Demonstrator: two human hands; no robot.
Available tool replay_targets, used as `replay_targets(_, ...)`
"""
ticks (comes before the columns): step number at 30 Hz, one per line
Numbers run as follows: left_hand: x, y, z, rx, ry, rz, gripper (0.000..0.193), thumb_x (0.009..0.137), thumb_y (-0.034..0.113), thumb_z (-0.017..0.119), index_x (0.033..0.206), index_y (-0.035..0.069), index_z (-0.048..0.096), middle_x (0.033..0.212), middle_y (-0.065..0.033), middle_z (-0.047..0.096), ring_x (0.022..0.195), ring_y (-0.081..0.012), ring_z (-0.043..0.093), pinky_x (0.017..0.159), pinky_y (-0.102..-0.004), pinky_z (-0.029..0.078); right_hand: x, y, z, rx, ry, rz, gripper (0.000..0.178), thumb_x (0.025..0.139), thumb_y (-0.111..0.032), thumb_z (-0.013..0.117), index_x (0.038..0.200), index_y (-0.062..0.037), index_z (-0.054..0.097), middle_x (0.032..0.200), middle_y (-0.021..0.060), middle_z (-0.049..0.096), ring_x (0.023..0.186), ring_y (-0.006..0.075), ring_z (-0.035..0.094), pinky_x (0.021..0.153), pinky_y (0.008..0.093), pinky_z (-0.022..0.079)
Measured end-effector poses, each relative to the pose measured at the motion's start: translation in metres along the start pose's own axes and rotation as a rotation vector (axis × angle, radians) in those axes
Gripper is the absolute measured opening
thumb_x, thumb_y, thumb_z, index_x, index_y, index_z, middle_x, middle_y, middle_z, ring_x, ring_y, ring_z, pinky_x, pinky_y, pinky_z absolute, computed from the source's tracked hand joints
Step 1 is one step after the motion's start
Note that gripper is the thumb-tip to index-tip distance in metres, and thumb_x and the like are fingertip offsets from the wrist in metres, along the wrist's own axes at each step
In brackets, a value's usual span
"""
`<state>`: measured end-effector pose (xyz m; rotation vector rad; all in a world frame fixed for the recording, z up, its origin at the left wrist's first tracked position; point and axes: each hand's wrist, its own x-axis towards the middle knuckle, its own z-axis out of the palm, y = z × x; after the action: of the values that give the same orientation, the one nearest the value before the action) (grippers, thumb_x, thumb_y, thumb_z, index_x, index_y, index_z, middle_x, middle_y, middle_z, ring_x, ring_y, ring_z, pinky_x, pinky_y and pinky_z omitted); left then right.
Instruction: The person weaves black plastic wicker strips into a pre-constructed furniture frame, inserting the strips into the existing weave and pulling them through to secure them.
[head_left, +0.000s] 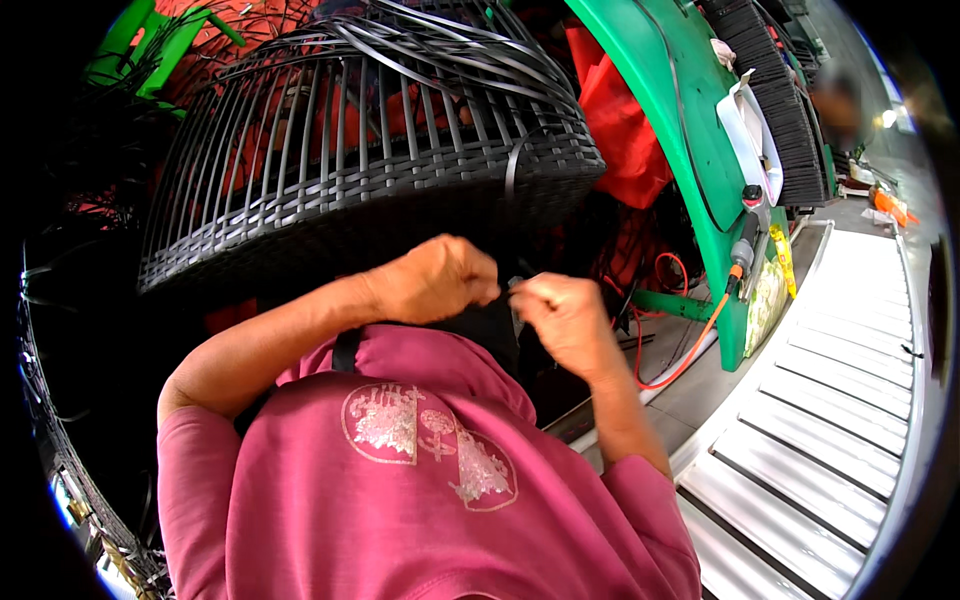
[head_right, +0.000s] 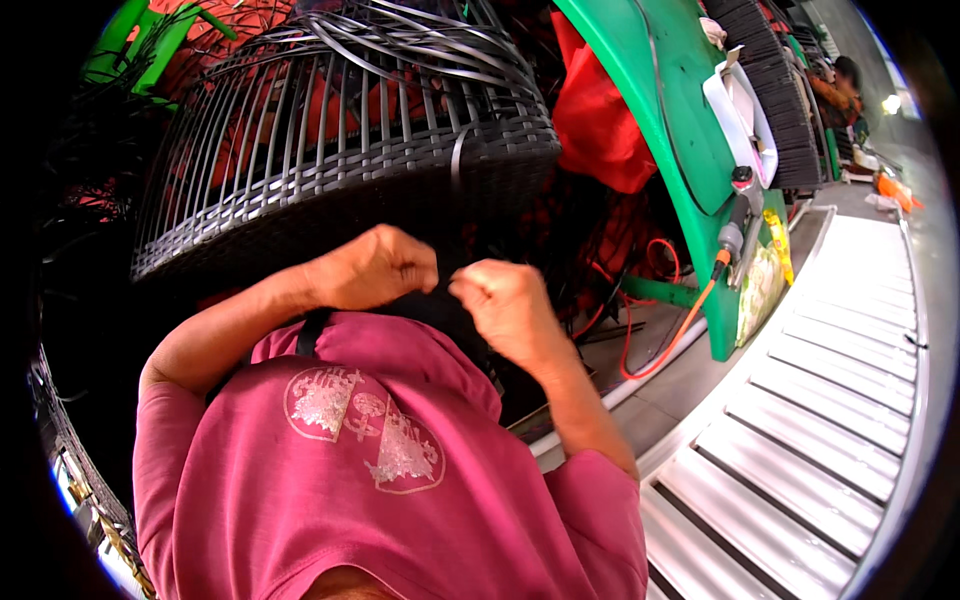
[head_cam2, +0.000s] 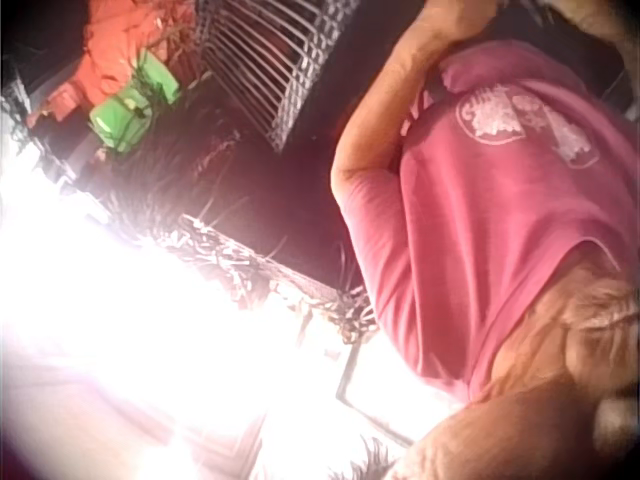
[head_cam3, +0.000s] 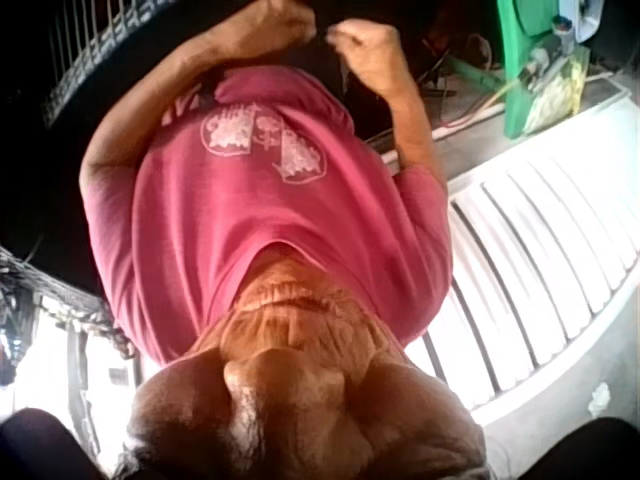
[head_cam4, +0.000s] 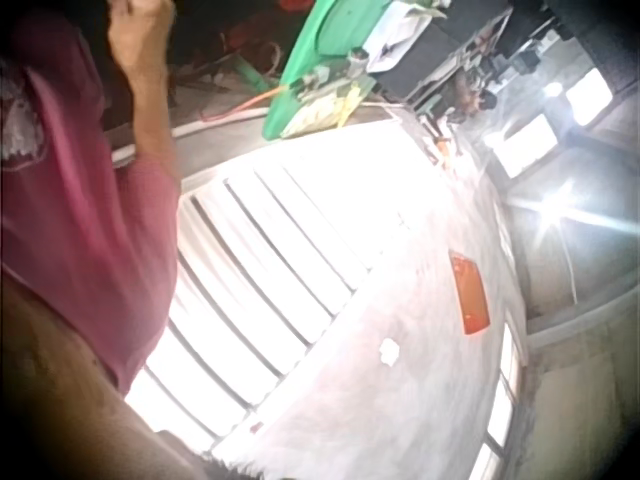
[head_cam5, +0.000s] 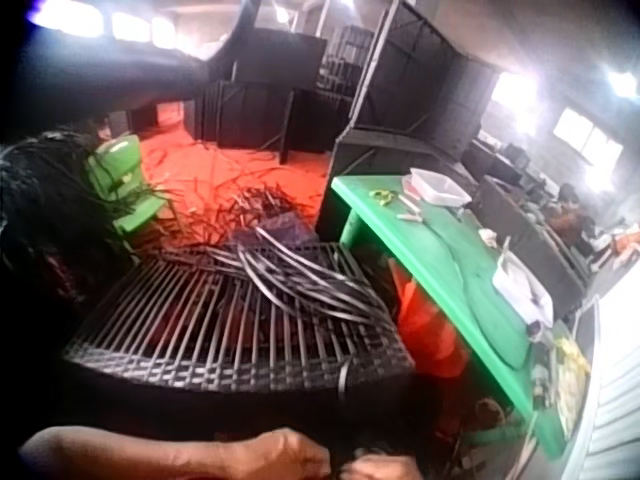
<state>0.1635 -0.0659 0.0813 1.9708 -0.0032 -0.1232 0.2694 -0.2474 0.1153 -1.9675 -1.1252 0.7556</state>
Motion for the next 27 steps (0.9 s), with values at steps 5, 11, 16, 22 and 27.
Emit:
replay_targets(5,0.057,-0.018,-0.061,0.245,0.522,0.234,0.008,0.082,0.006,0.058,0.086,0.001,0.063,0.093,-0.0094,0.058,0.089,-0.0265,0.055,0.077,-0.0369,0.044,0.053,-0.034,-0.081,-0.272,0.37,-0.09,0.007,0.079,-0.001,0.062,0.084,0.0034,0.063,0.065,0.0097,0.06,0.056,0.0109,0.056,0.054,0.0258,0.045)
replay_targets(11,0.113,-0.048,-0.052,0.55,0.493,-0.014,0.015,0.085,0.015,0.057,0.093,0.01,0.069,0.134,-0.0097,0.039,0.126,-0.0326,0.03,0.097,-0.0533,0.028,0.134,-0.012,-0.094,-0.693,0.316,-0.255,0.007,0.072,-0.007,0.059,0.071,-0.0029,0.065,0.062,0.0164,0.059,0.058,0.0327,0.059,0.054,0.038,0.046)
replay_targets(16,0.133,-0.055,-0.051,0.617,0.301,-0.189,0.024,0.087,0.025,0.051,0.099,0.013,0.068,0.148,-0.0103,0.022,0.135,-0.0406,0.015,0.101,-0.0644,0.016,0.165,0.009,-0.089,-0.873,0.108,-0.197,0.008,0.065,-0.006,0.057,0.066,-0.0034,0.065,0.062,0.0165,0.06,0.06,0.0325,0.061,0.056,0.0401,0.048)
replay_targets(22,0.149,-0.062,-0.061,0.484,0.3,-0.326,0.029,0.076,0.033,0.064,0.103,0.022,0.068,0.148,-0.0033,0.023,0.133,-0.043,0.016,0.102,-0.0632,0.018,0.186,0.034,-0.07,-0.635,-0.025,0.026,0.012,0.074,-0.015,0.059,0.077,-0.0115,0.07,0.067,0.0156,0.064,0.066,0.0313,0.064,0.063,0.0378,0.051)
replay_targets(27,0.138,-0.066,-0.072,0.138,0.478,-0.16,0.022,0.076,0.028,0.067,0.093,0.014,0.069,0.142,-0.0068,0.033,0.13,-0.0366,0.021,0.102,-0.0512,0.024,0.177,0.026,-0.074,-0.794,0.309,-0.431,0.013,0.078,-0.016,0.062,0.084,-0.0073,0.069,0.082,0.0108,0.067,0.075,0.0288,0.064,0.069,0.0375,0.051)
